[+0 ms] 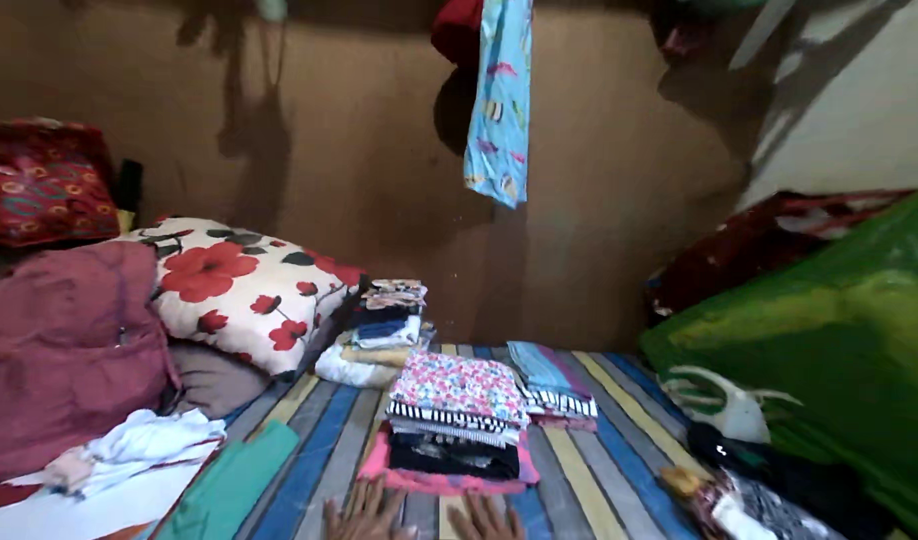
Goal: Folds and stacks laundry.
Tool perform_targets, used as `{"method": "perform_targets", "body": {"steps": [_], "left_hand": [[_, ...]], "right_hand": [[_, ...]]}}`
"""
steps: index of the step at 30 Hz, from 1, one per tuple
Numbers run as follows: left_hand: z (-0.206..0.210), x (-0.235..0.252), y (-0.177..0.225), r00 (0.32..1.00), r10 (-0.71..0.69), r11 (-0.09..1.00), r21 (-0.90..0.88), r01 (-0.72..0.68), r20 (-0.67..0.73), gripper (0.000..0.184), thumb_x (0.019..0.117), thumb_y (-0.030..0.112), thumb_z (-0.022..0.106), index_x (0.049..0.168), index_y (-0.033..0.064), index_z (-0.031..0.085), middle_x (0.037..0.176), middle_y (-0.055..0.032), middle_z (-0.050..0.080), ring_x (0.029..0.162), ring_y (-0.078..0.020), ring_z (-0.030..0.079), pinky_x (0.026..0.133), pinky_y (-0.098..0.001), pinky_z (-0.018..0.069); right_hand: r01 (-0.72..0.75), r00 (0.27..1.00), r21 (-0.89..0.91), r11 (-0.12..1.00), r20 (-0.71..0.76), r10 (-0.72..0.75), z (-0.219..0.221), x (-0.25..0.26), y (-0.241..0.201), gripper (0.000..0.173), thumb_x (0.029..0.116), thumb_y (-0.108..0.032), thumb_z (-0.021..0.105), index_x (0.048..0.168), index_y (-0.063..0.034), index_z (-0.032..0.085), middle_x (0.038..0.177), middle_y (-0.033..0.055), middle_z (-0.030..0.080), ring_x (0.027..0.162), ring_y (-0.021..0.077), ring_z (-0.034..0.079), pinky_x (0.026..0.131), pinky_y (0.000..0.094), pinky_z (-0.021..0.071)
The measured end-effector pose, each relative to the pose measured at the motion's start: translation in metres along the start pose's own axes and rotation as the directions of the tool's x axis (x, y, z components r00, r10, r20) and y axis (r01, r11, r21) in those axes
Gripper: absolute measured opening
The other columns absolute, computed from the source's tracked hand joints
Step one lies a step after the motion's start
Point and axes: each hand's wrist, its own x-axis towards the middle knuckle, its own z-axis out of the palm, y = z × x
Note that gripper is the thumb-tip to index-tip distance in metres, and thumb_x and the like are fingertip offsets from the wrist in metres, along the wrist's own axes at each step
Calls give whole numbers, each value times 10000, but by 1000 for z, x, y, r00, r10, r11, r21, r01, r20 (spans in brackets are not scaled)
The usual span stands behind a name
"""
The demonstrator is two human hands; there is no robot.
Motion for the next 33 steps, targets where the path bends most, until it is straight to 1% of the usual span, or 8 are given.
{"method": "perform_targets", "body": {"steps": [4,9,12,14,20,23,26,33], "left_hand": [[-8,0,8,995,-39,997,63,33,97,670,1052,603,382,1625,261,321,1717,-147,135,1577,-433,34,1144,-790,-19],[-8,3,7,993,-41,997,69,34,106,669,1063,579,378,1633,238,297,1722,-141,108,1577,-432,14,1150,-778,-25],[-10,4,11,992,-52,995,95,41,115,663,1067,583,353,1640,260,272,1726,-129,90,1579,-424,8,1147,-778,-23],[-11,4,13,989,-69,992,110,55,134,666,1068,593,327,1646,272,247,1730,-121,69,1581,-414,-5,1146,-778,-28],[-13,6,16,985,-91,989,131,72,145,670,1070,599,301,1647,264,243,1729,-125,69,1583,-407,-12,1151,-770,-21],[-11,7,13,988,-84,990,125,67,130,655,1072,588,316,1643,274,256,1728,-121,86,1584,-401,3,1160,-761,-10],[-11,6,10,991,-65,992,114,52,113,656,1070,584,335,1637,259,283,1726,-120,103,1584,-397,26,1164,-753,-5],[-3,7,5,996,-52,992,114,44,72,655,1070,570,353,1628,229,314,1719,-138,132,1579,-421,38,1152,-771,0]], "right_hand": [[-177,979,-43,983,97,181,-31,-31,52,650,1079,-532,360,1634,-201,291,1709,97,210,1585,373,121,1206,713,45],[-550,835,-31,835,-26,550,-67,-78,149,669,1096,-528,283,1648,-154,227,1717,131,166,1587,393,81,1191,741,26],[-681,731,-2,732,-72,679,-74,-79,150,674,1098,-514,298,1639,-116,241,1712,163,161,1578,433,71,1178,755,41],[-693,718,-8,720,-86,690,-67,-71,126,720,1082,-551,319,1627,-85,263,1702,199,169,1569,454,92,1178,747,81],[-470,882,-42,882,10,471,-32,-47,33,813,1053,-629,285,1633,-63,233,1695,238,150,1570,462,75,1184,745,48],[-345,932,-46,937,103,348,-24,-45,5,800,1057,-627,264,1648,-94,188,1717,175,115,1582,428,34,1187,737,18],[-388,920,-13,921,60,388,-32,-46,26,761,1069,-593,283,1639,-93,229,1715,133,172,1589,366,99,1202,715,28],[-582,813,-39,812,-66,579,-56,-36,128,721,1079,-577,281,1627,-109,282,1707,99,222,1582,371,130,1188,722,73]]}}
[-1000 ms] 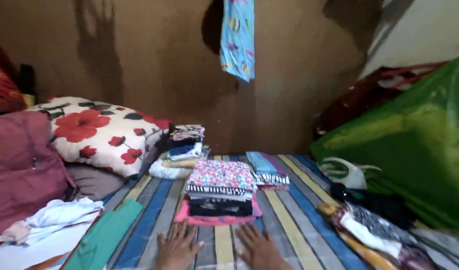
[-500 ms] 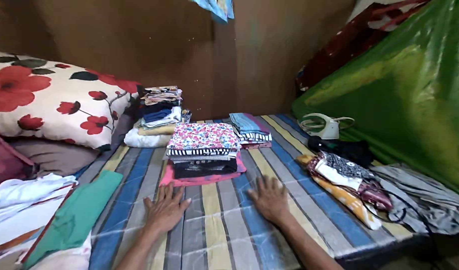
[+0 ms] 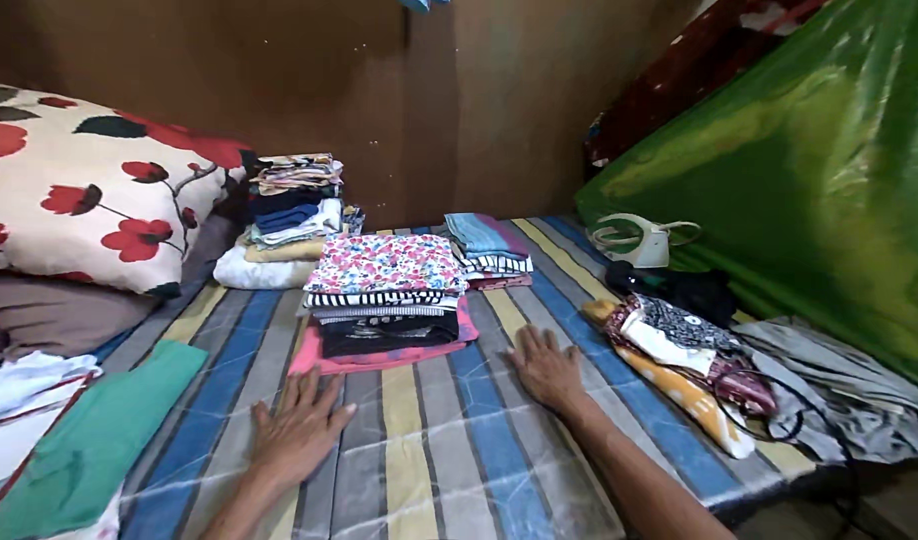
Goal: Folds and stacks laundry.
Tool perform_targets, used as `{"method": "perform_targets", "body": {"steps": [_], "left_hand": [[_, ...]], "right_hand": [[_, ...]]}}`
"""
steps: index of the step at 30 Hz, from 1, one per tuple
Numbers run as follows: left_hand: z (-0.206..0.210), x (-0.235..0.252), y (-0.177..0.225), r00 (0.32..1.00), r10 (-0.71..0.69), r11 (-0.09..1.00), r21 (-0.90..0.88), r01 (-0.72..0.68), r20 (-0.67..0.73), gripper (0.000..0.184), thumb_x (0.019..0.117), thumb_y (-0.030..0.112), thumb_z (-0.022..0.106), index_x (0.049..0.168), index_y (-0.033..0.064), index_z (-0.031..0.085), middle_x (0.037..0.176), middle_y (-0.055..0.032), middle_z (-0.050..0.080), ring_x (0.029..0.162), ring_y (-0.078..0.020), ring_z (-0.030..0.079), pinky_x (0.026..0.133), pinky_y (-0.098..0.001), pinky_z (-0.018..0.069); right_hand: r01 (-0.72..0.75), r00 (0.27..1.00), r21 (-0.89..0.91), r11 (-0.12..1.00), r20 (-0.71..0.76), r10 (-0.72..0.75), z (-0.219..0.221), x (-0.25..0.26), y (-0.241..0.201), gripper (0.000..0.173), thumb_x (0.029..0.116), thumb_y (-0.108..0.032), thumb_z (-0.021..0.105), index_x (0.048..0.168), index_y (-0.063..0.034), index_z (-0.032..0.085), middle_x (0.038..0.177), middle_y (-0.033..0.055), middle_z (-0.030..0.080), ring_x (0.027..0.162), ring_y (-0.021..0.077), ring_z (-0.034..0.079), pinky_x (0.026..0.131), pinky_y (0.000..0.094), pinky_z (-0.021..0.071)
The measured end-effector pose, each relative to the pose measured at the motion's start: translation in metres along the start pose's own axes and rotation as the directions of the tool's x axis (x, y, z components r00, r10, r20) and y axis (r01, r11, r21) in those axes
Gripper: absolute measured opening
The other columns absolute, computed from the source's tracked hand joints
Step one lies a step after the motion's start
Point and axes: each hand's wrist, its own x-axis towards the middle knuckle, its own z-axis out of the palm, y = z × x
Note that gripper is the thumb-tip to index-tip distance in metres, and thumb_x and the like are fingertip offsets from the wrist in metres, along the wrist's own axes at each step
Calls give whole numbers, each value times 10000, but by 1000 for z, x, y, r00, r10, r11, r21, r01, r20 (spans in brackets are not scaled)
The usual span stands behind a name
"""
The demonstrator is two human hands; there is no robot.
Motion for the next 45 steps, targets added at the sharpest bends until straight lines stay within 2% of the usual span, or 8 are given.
{"method": "perform_targets", "body": {"steps": [10,16,23,30,34,37,40,45], "left_hand": [[8,0,-6,996,44,999,-11,-45,-72,675,1051,574,382,1616,206,350,1704,-179,168,1564,-464,81,1129,-799,15],[13,2,-11,993,68,998,-5,-68,-99,698,1037,605,371,1603,195,381,1701,-179,180,1562,-466,92,1117,-810,19],[14,2,-12,986,91,996,-3,-92,-139,680,1040,580,398,1587,176,413,1685,-195,226,1549,-492,125,1102,-824,38],[11,2,-10,992,70,997,-6,-71,-101,660,1053,554,412,1598,183,388,1696,-186,195,1561,-469,94,1116,-807,22],[12,3,-9,992,69,998,0,-69,-103,642,1060,539,408,1596,187,393,1696,-178,204,1560,-467,104,1118,-807,39],[11,1,-8,994,62,997,-30,-65,-92,655,1059,545,403,1606,187,372,1700,-190,176,1563,-469,78,1126,-800,6],[13,-1,-12,986,99,994,-37,-105,-132,696,1040,578,381,1598,163,388,1686,-224,196,1550,-499,104,1111,-817,11],[9,0,-16,991,114,993,-22,-116,-66,723,1047,585,365,1616,141,337,1686,-260,143,1543,-530,59,1109,-819,7]], "right_hand": [[-9,998,27,1000,-66,10,-8,62,30,726,1058,-610,336,1638,-176,275,1707,88,227,1574,401,136,1154,761,113],[25,995,7,1000,-94,-25,-7,63,34,556,1096,-503,323,1583,-249,413,1667,92,326,1555,400,206,1141,763,156],[138,961,88,986,-254,-112,-4,42,39,390,1083,-320,477,1361,-118,661,1457,153,575,1421,388,453,1120,724,274],[126,968,55,991,-228,-110,3,-42,46,375,1071,-138,450,1359,19,631,1472,214,560,1435,395,458,1170,621,316],[-16,981,-94,995,-194,-3,-15,-94,16,348,1056,-163,460,1099,68,717,1120,281,709,1080,454,688,911,588,523],[133,983,84,988,-141,-120,-29,-71,-18,386,1085,-226,464,1245,48,684,1219,258,691,1192,420,642,1051,573,453],[244,962,356,902,-210,-177,-19,4,-49,398,1089,-178,453,1391,56,565,1352,283,606,1249,443,596,1055,591,457],[56,974,350,935,-225,26,-4,104,-48,547,1096,-270,413,1518,77,383,1558,313,394,1471,460,357,1179,647,261]]}}
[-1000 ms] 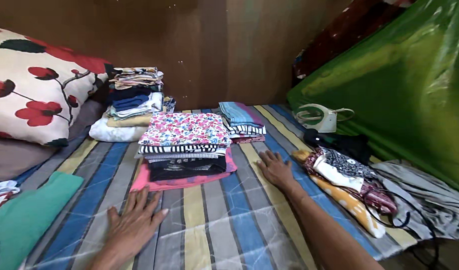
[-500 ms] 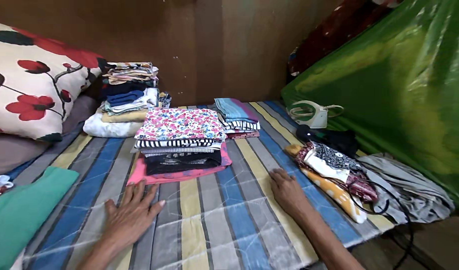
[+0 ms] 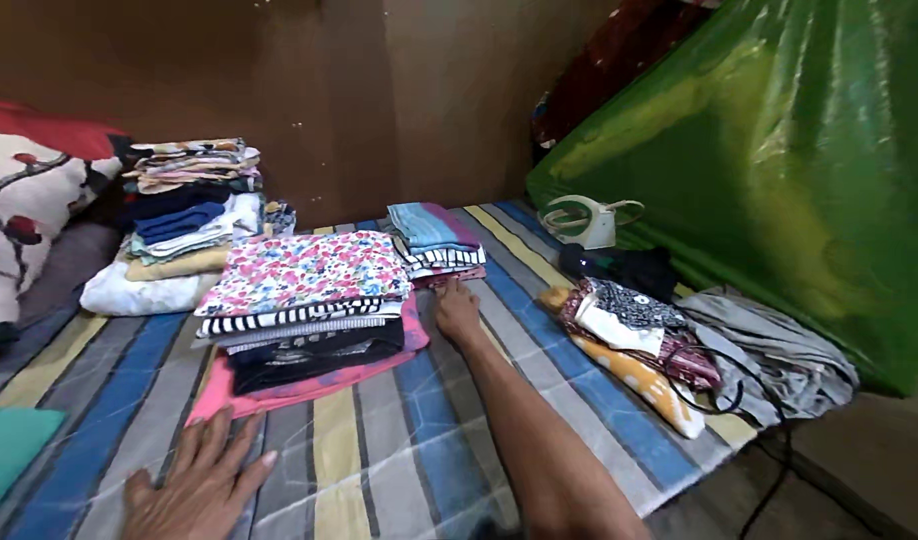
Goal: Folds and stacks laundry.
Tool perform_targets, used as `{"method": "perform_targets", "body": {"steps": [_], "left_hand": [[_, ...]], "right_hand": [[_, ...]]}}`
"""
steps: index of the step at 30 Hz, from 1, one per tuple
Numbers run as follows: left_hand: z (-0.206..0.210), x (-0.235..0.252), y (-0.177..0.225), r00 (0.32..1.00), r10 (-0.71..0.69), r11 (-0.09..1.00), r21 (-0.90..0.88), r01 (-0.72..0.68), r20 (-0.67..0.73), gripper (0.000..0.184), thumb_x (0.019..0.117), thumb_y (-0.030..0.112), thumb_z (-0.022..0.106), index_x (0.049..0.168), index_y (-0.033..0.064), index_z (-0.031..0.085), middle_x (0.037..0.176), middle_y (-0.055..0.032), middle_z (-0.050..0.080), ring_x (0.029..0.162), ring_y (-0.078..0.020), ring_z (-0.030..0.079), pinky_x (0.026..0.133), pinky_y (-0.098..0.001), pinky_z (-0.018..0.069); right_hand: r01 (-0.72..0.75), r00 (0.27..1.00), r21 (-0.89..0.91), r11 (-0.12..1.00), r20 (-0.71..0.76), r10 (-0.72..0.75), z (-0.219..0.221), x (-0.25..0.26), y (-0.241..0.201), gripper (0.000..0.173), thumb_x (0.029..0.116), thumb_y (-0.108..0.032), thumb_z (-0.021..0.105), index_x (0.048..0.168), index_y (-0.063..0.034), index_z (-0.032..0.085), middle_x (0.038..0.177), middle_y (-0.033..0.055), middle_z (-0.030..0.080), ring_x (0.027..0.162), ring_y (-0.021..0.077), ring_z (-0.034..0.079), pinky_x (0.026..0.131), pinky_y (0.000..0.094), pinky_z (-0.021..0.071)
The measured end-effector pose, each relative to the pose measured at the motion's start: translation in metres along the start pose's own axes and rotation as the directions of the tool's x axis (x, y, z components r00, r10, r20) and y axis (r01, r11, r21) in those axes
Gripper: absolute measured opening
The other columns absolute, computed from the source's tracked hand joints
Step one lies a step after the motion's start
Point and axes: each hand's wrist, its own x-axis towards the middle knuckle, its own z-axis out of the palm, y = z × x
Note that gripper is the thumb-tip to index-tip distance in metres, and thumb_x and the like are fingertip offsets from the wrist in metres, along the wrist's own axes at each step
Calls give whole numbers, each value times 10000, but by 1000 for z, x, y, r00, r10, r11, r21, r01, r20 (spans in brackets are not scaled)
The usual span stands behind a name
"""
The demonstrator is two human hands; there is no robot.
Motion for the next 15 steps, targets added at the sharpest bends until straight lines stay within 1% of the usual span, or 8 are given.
{"method": "perform_targets", "body": {"steps": [1,3,7,10,12,13,14,15], "left_hand": [[0,1,-1,1000,6,1000,5,-6,-4,727,1046,588,363,1616,137,337,1684,-266,147,1541,-534,63,1107,-823,14],[1,0,-3,1000,9,1000,10,-9,-11,731,1042,592,361,1615,139,339,1682,-265,154,1540,-535,71,1106,-824,26],[1,-1,-4,1000,9,1000,6,-9,-10,737,1042,598,346,1622,144,322,1685,-262,146,1546,-522,62,1107,-823,12],[0,-2,-4,1000,21,1000,-7,-22,-16,719,1046,582,355,1622,152,326,1683,-266,147,1543,-529,68,1099,-832,10],[0,-2,-4,999,30,1000,-5,-30,-32,713,1045,577,362,1618,154,338,1680,-265,163,1539,-532,87,1095,-838,27],[0,-1,-4,999,23,1000,-3,-23,-34,712,1045,579,365,1619,159,334,1684,-255,161,1544,-522,84,1103,-830,26],[1,1,-4,999,15,1000,-5,-15,-41,714,1045,584,364,1618,159,336,1688,-244,162,1548,-511,81,1109,-824,19],[4,2,-5,999,5,1000,-2,-5,-49,717,1044,591,357,1617,162,341,1690,-233,167,1552,-500,82,1111,-822,14]], "right_hand": [[-22,1000,-79,997,17,24,4,2,7,631,1104,-375,384,1560,58,332,1623,287,311,1528,445,258,1203,680,161],[-62,997,-170,984,37,69,4,-8,17,743,1087,-523,337,1586,27,304,1664,247,251,1563,418,176,1199,714,83],[-108,990,-229,967,61,125,-23,-70,38,749,1075,-561,342,1586,-14,332,1672,196,268,1570,367,186,1212,685,94],[-143,987,-269,952,30,157,-51,-154,67,748,1066,-569,370,1599,-45,327,1682,180,255,1575,352,185,1216,682,99],[-229,973,-295,928,-89,212,-67,-226,97,757,1047,-569,403,1589,-43,359,1663,194,298,1559,385,229,1198,719,106],[-306,951,-305,902,-149,272,-79,-260,108,761,1035,-571,421,1576,-37,385,1643,218,328,1543,414,259,1180,744,118],[-407,913,-319,856,-147,380,-95,-291,114,770,1036,-572,422,1577,-25,376,1636,249,321,1533,453,257,1159,771,118],[-513,852,-349,784,-91,516,-114,-315,115,774,1050,-571,407,1574,-2,367,1620,285,326,1517,499,257,1150,787,107]]}}
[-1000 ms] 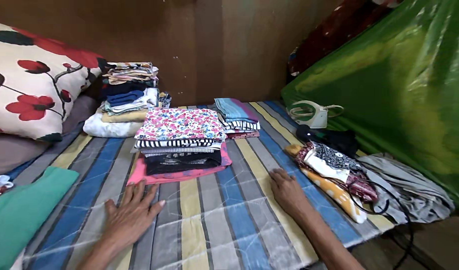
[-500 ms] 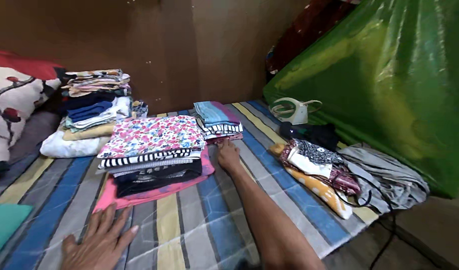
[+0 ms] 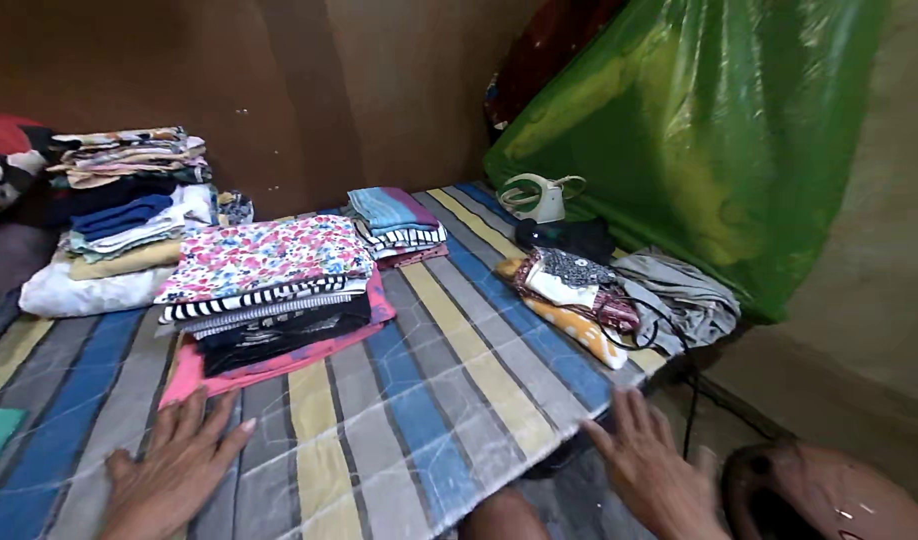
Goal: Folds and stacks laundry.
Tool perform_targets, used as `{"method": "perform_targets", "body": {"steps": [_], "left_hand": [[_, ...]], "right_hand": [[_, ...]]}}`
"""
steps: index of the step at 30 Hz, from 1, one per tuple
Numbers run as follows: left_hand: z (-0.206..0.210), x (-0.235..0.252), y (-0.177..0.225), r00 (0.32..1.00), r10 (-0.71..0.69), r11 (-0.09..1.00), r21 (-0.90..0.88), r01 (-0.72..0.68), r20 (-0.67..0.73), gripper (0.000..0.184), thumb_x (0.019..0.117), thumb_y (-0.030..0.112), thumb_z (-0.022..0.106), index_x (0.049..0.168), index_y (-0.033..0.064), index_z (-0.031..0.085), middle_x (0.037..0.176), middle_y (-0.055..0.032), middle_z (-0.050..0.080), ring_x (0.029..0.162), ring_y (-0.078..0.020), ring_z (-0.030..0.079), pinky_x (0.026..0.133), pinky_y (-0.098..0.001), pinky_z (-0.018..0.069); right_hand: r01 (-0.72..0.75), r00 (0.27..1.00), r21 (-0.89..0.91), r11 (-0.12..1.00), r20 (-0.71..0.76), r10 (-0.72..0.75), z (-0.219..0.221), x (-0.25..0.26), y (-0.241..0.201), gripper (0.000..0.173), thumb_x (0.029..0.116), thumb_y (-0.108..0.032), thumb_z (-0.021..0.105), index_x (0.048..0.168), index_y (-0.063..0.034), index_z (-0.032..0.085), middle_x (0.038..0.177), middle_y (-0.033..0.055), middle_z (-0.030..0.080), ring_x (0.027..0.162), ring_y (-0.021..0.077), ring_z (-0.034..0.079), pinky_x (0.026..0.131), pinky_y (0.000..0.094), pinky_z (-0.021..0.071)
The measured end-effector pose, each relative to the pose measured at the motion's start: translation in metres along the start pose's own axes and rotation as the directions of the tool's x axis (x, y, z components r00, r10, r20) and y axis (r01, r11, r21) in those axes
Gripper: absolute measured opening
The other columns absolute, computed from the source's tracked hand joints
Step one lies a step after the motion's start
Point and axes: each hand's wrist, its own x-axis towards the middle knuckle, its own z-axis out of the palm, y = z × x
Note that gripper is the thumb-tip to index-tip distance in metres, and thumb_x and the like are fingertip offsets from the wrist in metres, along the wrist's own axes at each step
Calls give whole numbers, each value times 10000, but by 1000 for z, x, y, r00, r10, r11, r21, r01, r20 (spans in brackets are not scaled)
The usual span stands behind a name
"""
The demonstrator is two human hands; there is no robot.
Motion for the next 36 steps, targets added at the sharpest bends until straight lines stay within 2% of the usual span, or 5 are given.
{"method": "perform_targets", "body": {"steps": [3,12,19,25,36], "left_hand": [[4,4,-2,1000,-17,1000,12,17,-16,699,1051,585,343,1616,175,346,1697,-203,175,1560,-477,79,1112,-818,9],[-8,-1,12,996,-77,997,29,76,43,640,1077,520,387,1623,192,328,1707,-180,155,1565,-464,71,1137,-788,29],[-21,0,21,975,-148,988,67,138,167,662,1072,583,326,1636,239,287,1722,-133,113,1582,-406,27,1163,-757,20],[-23,-2,25,979,-143,989,-7,146,146,655,1065,600,321,1634,278,290,1725,-147,70,1586,-394,0,1165,-759,-35],[-23,4,20,981,-88,992,-74,101,171,662,1055,599,364,1636,296,278,1729,-119,81,1578,-429,-3,1124,-804,-56]], "right_hand": [[-170,976,-134,976,115,186,-35,-24,15,682,1089,-498,386,1392,93,545,1386,384,544,1360,599,434,1086,791,240],[705,688,127,698,116,-717,28,25,-132,677,1056,-580,325,1629,-220,315,1696,129,242,1570,415,153,1190,735,73],[465,880,-20,885,-99,-465,20,76,-78,696,1065,-543,358,1601,-98,362,1654,259,271,1531,537,155,1119,829,46],[759,650,66,648,-135,-748,22,48,-185,606,983,-297,657,1534,-109,488,1583,286,393,1453,531,365,1110,761,281],[651,758,224,725,-135,-638,56,69,-313,1208,778,-691,746,1652,-91,165,1686,297,63,1486,631,134,1077,832,175]]}}
